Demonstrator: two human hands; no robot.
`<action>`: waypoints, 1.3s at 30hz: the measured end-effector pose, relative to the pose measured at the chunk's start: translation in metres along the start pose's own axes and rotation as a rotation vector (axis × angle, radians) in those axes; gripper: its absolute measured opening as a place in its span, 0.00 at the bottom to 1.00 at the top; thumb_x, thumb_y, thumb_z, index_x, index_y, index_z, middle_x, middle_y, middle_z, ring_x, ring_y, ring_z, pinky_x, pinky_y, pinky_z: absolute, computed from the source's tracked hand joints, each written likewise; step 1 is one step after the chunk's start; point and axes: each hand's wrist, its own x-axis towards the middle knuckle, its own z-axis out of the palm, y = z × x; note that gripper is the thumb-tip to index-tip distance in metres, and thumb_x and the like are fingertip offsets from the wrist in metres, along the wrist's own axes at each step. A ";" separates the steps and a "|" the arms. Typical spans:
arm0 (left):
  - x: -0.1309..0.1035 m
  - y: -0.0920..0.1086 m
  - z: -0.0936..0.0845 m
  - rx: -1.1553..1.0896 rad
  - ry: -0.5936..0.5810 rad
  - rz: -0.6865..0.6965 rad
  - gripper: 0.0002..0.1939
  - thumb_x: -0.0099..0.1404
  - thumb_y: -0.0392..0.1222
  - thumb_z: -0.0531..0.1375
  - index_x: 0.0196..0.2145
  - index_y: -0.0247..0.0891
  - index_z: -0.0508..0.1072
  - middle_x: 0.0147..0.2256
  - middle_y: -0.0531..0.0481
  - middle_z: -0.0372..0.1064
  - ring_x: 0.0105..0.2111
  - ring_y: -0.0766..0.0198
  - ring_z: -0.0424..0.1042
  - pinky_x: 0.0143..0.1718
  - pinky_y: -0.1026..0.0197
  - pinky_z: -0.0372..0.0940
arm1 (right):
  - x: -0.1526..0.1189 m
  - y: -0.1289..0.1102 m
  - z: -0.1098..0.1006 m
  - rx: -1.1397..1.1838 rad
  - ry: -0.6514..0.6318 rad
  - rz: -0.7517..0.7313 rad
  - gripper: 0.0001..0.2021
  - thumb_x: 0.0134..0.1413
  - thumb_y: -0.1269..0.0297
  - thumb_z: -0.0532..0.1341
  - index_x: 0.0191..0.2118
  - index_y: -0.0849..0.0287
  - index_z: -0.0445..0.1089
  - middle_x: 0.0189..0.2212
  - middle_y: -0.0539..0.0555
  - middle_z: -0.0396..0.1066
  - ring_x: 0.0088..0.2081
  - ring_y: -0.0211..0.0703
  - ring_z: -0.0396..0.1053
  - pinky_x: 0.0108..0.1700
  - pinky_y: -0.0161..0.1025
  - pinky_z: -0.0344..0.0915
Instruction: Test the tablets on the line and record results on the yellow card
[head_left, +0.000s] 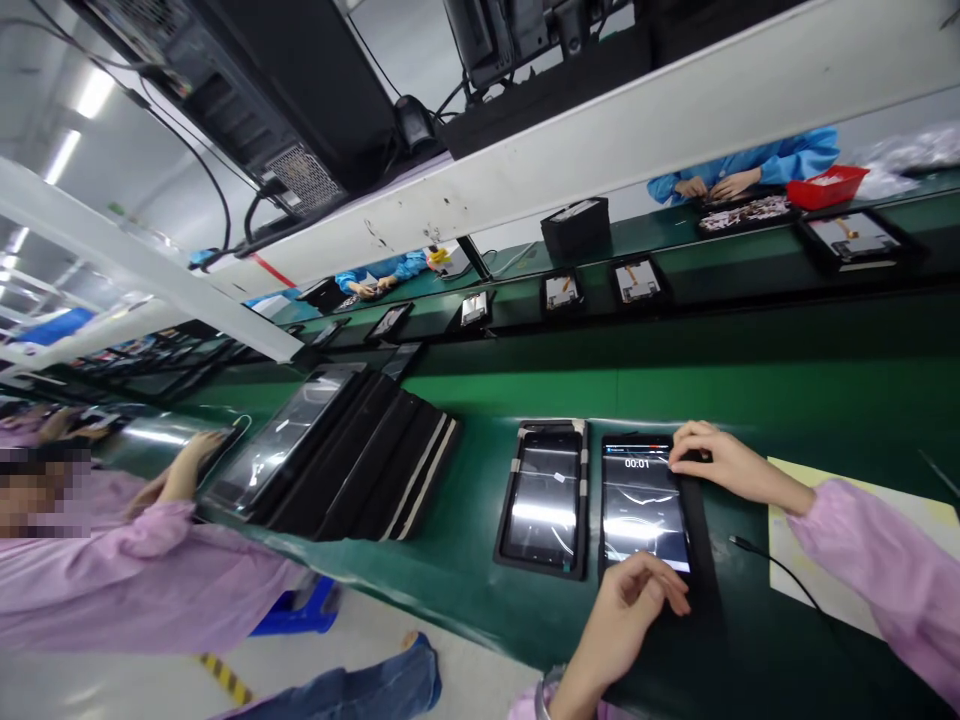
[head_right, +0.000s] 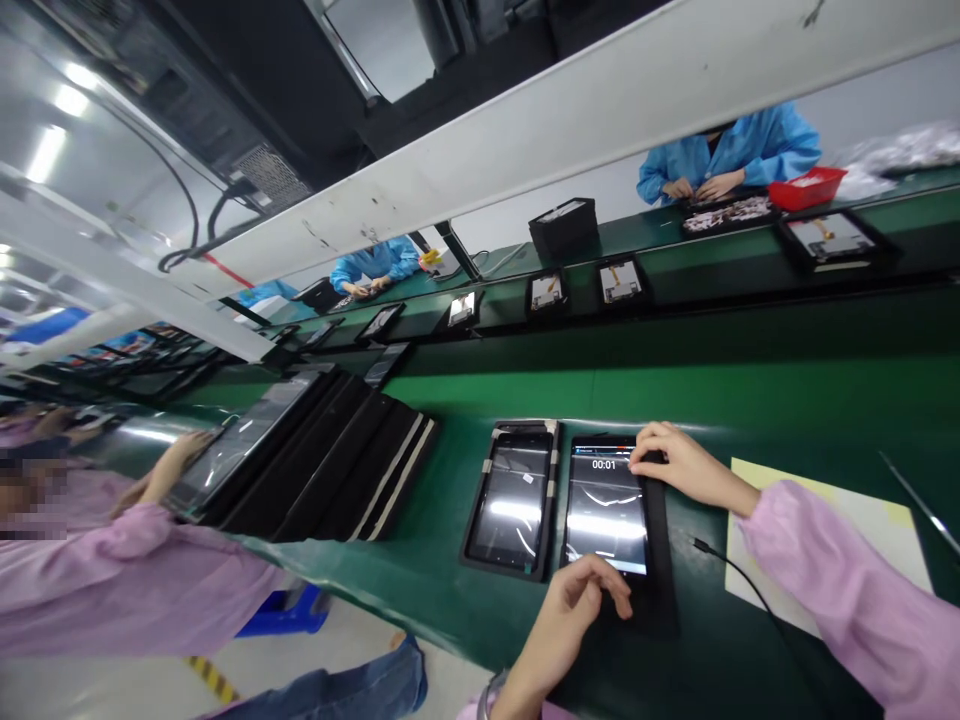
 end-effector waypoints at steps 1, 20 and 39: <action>-0.003 -0.001 -0.002 0.011 0.014 0.003 0.29 0.67 0.66 0.61 0.37 0.31 0.77 0.30 0.43 0.73 0.33 0.58 0.73 0.41 0.59 0.63 | 0.009 0.010 -0.002 -0.025 -0.032 -0.029 0.33 0.59 0.24 0.57 0.32 0.52 0.79 0.40 0.57 0.69 0.46 0.62 0.64 0.51 0.52 0.59; -0.035 -0.049 -0.029 0.638 0.365 0.060 0.38 0.58 0.49 0.73 0.63 0.42 0.65 0.66 0.38 0.55 0.67 0.41 0.53 0.68 0.43 0.50 | 0.034 0.055 -0.022 0.066 -0.229 -0.049 0.25 0.52 0.45 0.68 0.52 0.54 0.78 0.53 0.55 0.68 0.55 0.61 0.64 0.62 0.50 0.58; -0.040 -0.026 -0.102 0.701 0.668 -0.045 0.26 0.69 0.56 0.58 0.59 0.40 0.68 0.59 0.38 0.66 0.56 0.45 0.68 0.58 0.48 0.65 | -0.044 0.052 0.024 0.189 0.375 0.316 0.42 0.46 0.31 0.65 0.58 0.59 0.66 0.50 0.66 0.68 0.50 0.67 0.68 0.52 0.58 0.69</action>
